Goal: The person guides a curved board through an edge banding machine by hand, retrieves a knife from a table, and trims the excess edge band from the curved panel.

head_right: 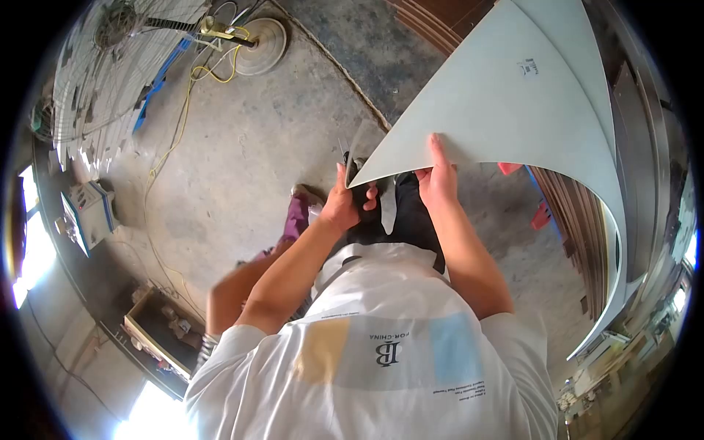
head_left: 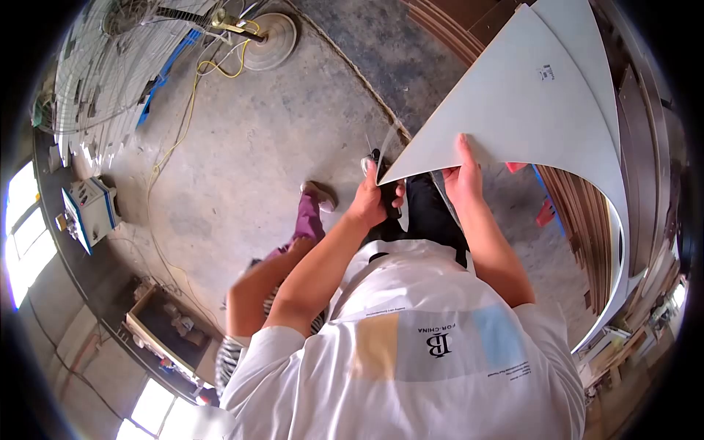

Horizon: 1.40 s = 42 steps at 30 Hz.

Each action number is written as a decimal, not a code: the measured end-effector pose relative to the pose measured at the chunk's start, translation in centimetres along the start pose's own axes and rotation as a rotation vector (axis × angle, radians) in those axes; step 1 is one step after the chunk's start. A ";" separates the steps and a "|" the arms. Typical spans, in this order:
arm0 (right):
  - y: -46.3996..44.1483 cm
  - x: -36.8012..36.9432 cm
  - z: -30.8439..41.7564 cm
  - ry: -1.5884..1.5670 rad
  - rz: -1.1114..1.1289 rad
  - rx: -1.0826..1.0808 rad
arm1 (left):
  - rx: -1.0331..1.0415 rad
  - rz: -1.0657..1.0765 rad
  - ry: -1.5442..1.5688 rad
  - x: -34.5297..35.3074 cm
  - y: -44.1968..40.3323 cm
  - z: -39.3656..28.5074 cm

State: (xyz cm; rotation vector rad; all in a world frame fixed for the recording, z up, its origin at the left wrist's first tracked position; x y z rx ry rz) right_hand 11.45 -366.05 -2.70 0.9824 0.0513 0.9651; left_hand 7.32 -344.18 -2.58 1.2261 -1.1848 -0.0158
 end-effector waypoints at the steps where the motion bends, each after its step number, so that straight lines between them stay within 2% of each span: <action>1: 0.0 0.3 0.1 -0.006 -0.020 -0.007 | -0.062 0.027 -0.042 0.1 0.0 -0.7; 2: 0.3 0.8 0.3 -0.012 -0.042 -0.012 | -0.091 -0.042 -0.089 0.5 0.0 -1.3; 5: 0.3 0.5 0.1 -0.036 -0.069 -0.009 | -0.139 -0.039 -0.241 0.4 -0.5 -2.7; 9: 0.1 0.6 0.0 -0.066 -0.091 -0.002 | -0.141 -0.127 -0.288 0.7 -0.4 -3.3; 12: 0.0 0.4 -0.2 -0.085 -0.117 0.027 | -0.088 -0.313 -0.719 1.5 1.0 -5.3; 16: 0.3 0.6 -0.4 -0.157 -0.069 0.059 | 0.034 -0.302 -0.930 0.0 5.3 -7.7; 19: 0.4 1.0 -0.6 -0.182 -0.058 0.083 | 0.028 -0.283 -1.245 4.1 9.9 -7.6; 22: 0.2 1.1 -0.6 -0.194 -0.080 0.111 | -0.153 -0.267 -1.207 6.4 11.4 -7.1; 28: 0.2 1.0 -0.4 -0.181 -0.108 0.135 | -0.282 -0.354 -1.177 7.5 10.6 -6.6; 42: 0.2 1.3 -0.3 -0.162 -0.140 0.078 | -0.403 -0.360 -1.288 8.9 10.1 -8.0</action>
Point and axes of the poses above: each hand's wrist, its own y-axis away from the middle knuckle, its own x-axis out of the palm, z = x × y, the point moved 2 cm from there along -y, towards the middle knuckle, and after that the axes turned 6 degrees about y, right-handed, at the moved point
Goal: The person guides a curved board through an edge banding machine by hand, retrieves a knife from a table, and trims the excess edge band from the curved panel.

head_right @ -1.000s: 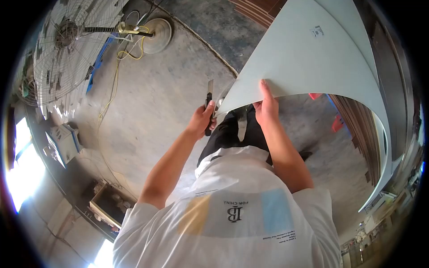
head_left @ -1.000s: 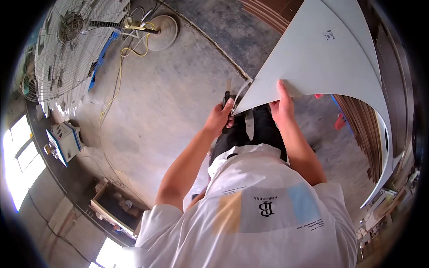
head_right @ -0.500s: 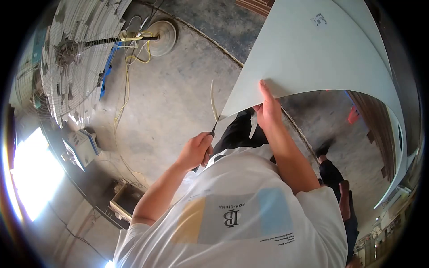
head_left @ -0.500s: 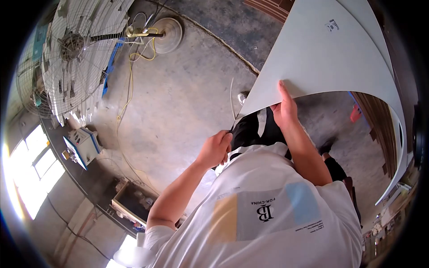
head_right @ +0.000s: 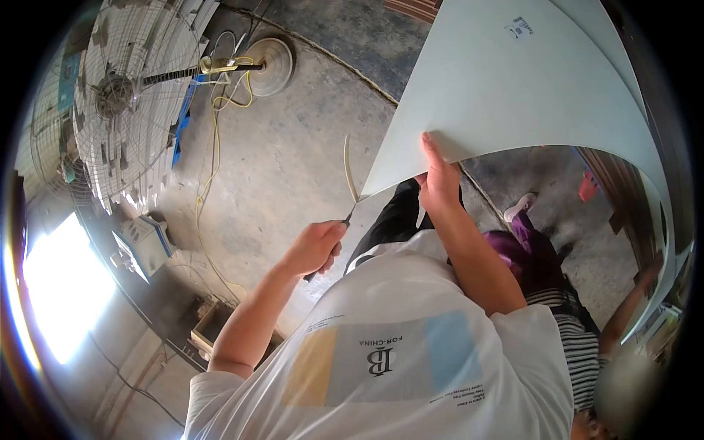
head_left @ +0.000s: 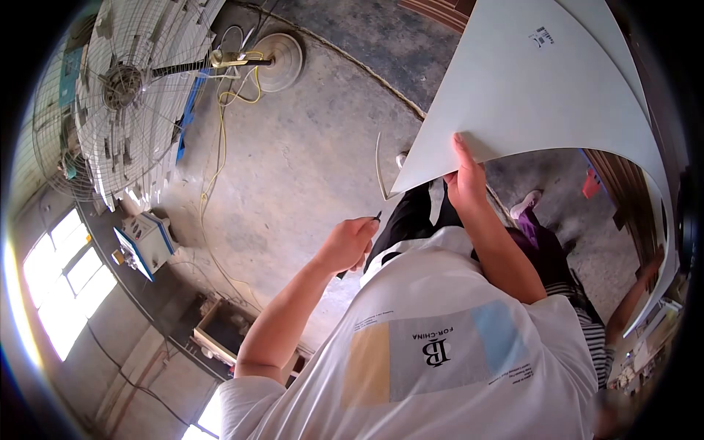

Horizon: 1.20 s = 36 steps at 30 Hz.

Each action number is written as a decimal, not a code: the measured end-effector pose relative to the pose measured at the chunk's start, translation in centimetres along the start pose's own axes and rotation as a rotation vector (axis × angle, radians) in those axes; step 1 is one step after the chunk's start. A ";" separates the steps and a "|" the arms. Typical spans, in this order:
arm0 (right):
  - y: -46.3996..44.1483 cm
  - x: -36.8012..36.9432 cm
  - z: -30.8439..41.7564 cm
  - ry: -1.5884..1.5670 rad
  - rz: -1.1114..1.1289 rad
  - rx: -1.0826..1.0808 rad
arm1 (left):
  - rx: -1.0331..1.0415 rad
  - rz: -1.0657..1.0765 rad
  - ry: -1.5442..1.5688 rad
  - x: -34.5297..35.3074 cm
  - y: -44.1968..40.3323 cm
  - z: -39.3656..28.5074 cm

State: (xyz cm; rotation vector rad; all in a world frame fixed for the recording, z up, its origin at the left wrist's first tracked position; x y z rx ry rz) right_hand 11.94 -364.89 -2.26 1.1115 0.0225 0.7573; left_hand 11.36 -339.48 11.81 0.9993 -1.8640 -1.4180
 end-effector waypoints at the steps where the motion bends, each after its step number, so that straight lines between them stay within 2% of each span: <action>1: -0.1 0.0 0.1 -0.005 0.001 0.003 | 0.006 0.004 -0.001 0.0 -0.2 0.2; 12: 0.0 0.2 0.2 -0.005 -0.015 0.028 | 0.033 0.017 0.037 -0.5 -1.8 1.0; 16: 0.8 1.0 1.4 -0.015 0.048 -0.017 | -0.092 0.030 -0.070 -0.5 -6.9 8.1; 17: 0.7 1.2 1.8 -0.015 0.033 -0.012 | -0.092 0.001 -0.011 0.0 -7.1 8.8; 19: 0.0 1.3 3.0 -0.012 0.018 -0.039 | -0.061 -0.058 0.115 1.0 -8.3 9.8; 21: -0.4 1.2 2.5 0.011 0.014 -0.045 | 0.018 -0.024 0.315 1.1 -9.8 12.1; 24: -1.3 0.8 2.1 0.033 0.084 -0.033 | 0.115 -0.090 0.493 1.0 -8.2 10.9; 28: -1.8 0.6 1.8 0.111 0.101 -0.029 | 0.280 -0.165 0.367 0.7 -7.8 11.1; 32: -2.5 -1.0 2.2 0.199 0.114 -0.044 | 0.298 -0.178 0.513 -0.4 -6.8 10.6; 36: -2.4 -0.9 3.9 0.230 0.015 -0.119 | 0.408 -0.279 0.338 -1.7 -7.3 11.9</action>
Point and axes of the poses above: each hand's wrist, its own y-axis away from the middle knuckle, its own x-axis out of the palm, z = x × y, the point moved 2 cm from there along -y, towards the middle knuckle, and after that the axes turned 6 degrees about y, right-handed, at the moved point
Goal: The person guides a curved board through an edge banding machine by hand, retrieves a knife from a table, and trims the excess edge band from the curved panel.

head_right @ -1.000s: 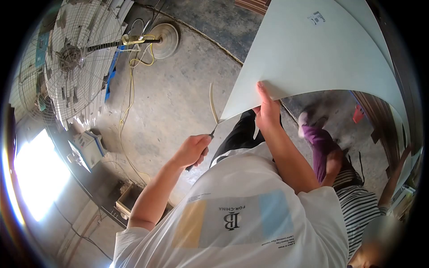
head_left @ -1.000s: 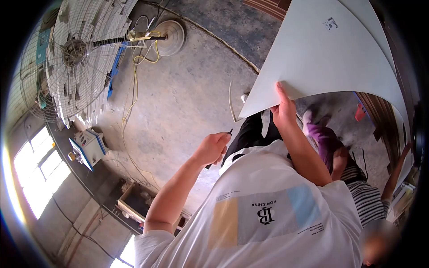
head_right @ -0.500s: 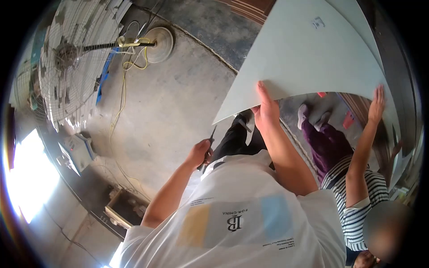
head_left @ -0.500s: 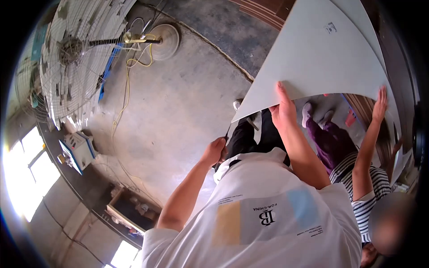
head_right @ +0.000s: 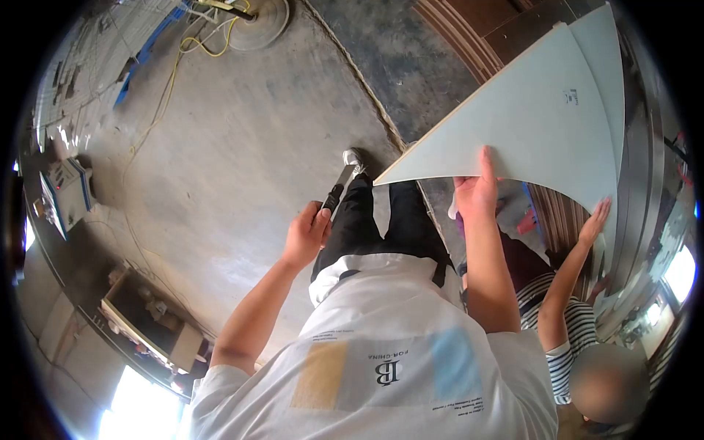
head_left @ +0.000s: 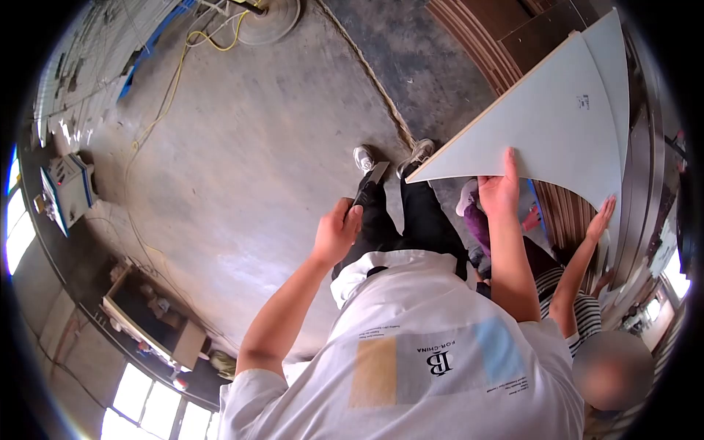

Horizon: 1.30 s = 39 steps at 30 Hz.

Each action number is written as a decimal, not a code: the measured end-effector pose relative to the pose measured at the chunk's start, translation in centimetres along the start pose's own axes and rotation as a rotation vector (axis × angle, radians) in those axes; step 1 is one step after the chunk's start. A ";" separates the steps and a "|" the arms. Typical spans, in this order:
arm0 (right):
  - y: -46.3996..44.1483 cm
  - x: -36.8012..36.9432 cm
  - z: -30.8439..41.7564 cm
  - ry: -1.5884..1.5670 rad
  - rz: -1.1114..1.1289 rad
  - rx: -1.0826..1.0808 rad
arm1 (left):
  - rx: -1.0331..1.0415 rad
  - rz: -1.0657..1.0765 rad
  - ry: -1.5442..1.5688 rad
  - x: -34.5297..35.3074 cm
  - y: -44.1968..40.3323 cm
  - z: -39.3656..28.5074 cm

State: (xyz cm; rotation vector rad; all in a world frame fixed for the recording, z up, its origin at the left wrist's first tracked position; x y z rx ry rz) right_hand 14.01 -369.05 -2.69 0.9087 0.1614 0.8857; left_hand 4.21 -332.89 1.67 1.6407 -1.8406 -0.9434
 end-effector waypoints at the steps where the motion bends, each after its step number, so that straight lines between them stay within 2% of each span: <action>1: 0.1 0.2 0.1 0.012 0.005 -0.008 | 0.040 -0.015 -0.057 -0.3 -0.2 0.4; 3: 0.3 0.3 0.2 0.028 0.011 -0.024 | 0.119 -0.044 -0.179 -0.5 -0.6 1.3; 12: -0.3 -0.3 -0.2 0.030 0.017 -0.054 | -0.080 0.060 -0.027 0.1 0.0 0.4; 15: -0.1 0.3 -0.1 0.027 0.007 -0.059 | -0.074 0.139 0.207 0.7 0.1 0.8; 18: 0.2 0.6 -0.3 -0.008 0.014 -0.065 | 0.018 0.155 0.427 1.3 0.3 -0.6; 21: 1.5 2.3 -0.7 -0.087 0.074 -0.048 | 0.193 0.220 0.311 1.5 0.0 0.1; 24: 1.5 2.0 -1.7 -0.127 0.098 -0.033 | 0.040 0.213 0.308 1.7 -0.2 -0.4; 27: 1.5 2.3 -1.6 -0.084 0.049 -0.035 | 0.141 0.243 0.157 2.2 -1.2 -0.4; 31: 1.4 2.3 -1.5 -0.053 0.016 -0.024 | -0.021 0.270 0.099 2.8 -1.1 -4.0; 32: 1.5 2.4 -1.5 -0.049 0.021 -0.023 | 0.006 0.266 0.107 3.2 -1.3 -3.9; 35: 1.5 2.5 -1.4 -0.043 0.033 -0.021 | 0.330 0.229 0.016 4.1 -2.1 -3.9; 39: 1.4 2.5 -1.4 -0.046 0.042 -0.025 | 0.230 0.273 -0.018 4.1 -2.2 -5.0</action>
Point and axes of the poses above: each hand's wrist, its own y-axis away from the middle knuckle, its own x-axis out of the palm, z = x × y, the point moved 2 cm from there along -y, towards the middle knuckle, and after that the axes turned 6 degrees about y, right-handed, at the moved point
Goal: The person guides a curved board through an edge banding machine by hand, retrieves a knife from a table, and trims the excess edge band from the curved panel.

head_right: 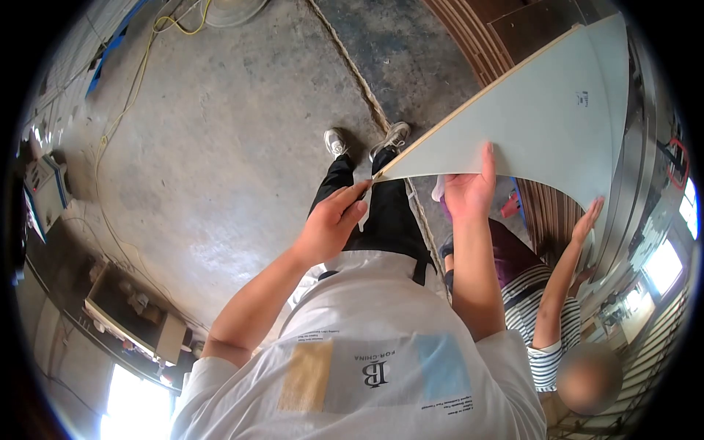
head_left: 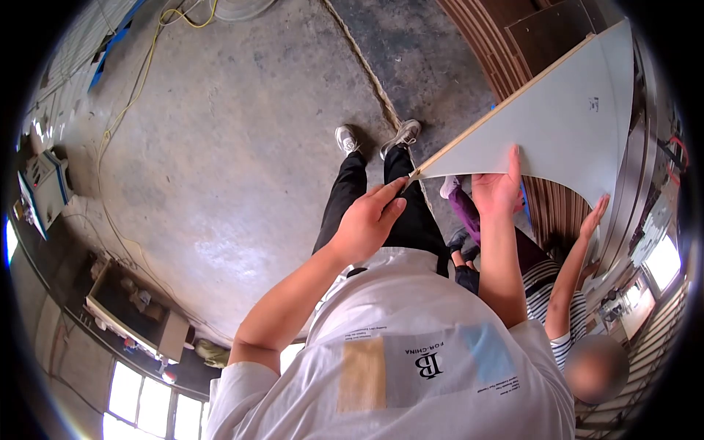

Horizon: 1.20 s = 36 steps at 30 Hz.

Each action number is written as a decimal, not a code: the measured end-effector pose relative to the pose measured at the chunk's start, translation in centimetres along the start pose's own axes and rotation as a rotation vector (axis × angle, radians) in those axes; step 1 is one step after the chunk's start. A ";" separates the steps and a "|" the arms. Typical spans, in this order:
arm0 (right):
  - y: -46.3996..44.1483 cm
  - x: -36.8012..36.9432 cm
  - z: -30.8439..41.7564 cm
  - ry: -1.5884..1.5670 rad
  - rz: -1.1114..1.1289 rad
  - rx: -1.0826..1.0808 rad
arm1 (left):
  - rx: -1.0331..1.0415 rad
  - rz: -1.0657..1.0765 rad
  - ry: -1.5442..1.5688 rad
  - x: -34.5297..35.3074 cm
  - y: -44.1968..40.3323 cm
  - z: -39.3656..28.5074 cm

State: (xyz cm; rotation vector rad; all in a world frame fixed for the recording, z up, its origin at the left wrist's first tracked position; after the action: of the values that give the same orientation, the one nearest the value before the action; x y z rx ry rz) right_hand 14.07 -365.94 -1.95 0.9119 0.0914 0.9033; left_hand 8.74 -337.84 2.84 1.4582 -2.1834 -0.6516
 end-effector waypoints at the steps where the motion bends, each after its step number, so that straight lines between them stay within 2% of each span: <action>1: -0.2 0.0 0.0 0.001 0.007 0.000 | -0.006 0.003 -0.006 -0.1 -0.2 -0.1; 5: 0.0 0.1 0.0 0.005 -0.022 0.010 | 0.027 0.018 0.028 -0.3 -0.6 0.0; 14: 0.1 0.4 0.0 -0.017 -0.043 0.012 | -0.059 0.071 -0.034 -0.9 -1.2 -0.8; 17: 0.1 0.7 0.1 -0.018 -0.029 0.009 | -0.010 0.057 -0.062 -0.9 -0.9 -1.0; 20: 0.2 0.2 0.1 0.005 0.027 0.006 | -0.108 0.104 -0.027 -1.3 -0.9 -1.9; 23: 0.0 0.1 0.1 0.015 0.020 0.007 | -0.002 0.098 -0.035 -1.0 -0.8 -1.3; 26: -0.1 -0.3 0.0 0.014 0.005 0.004 | -0.143 0.146 -0.013 -0.5 -0.7 -1.7; 29: -0.3 0.4 0.0 0.003 -0.013 -0.005 | -0.031 0.043 0.012 -0.5 0.1 -1.5; 32: 0.1 0.0 0.0 -0.007 -0.010 0.002 | -0.221 0.075 -0.005 -1.1 -0.1 -1.3; 35: -0.3 0.1 -0.1 -0.016 -0.008 0.000 | -0.070 0.040 -0.012 -0.8 -0.2 -1.3; 36: -0.3 0.0 -0.2 -0.017 -0.019 0.000 | -0.090 0.059 -0.020 -0.8 -0.3 -1.4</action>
State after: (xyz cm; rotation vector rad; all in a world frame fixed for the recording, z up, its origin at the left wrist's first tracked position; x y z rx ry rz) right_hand 14.17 -365.94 -2.26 0.9172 0.0854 0.8781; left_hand 10.08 -337.38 3.64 1.3419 -2.1737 -0.7371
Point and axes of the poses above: each hand's wrist, its own y-axis away from the middle knuckle, its own x-axis out of the palm, z = x × y, the point moved 2 cm from there along -y, towards the middle knuckle, and after that the axes turned 6 degrees about y, right-handed, at the moved point
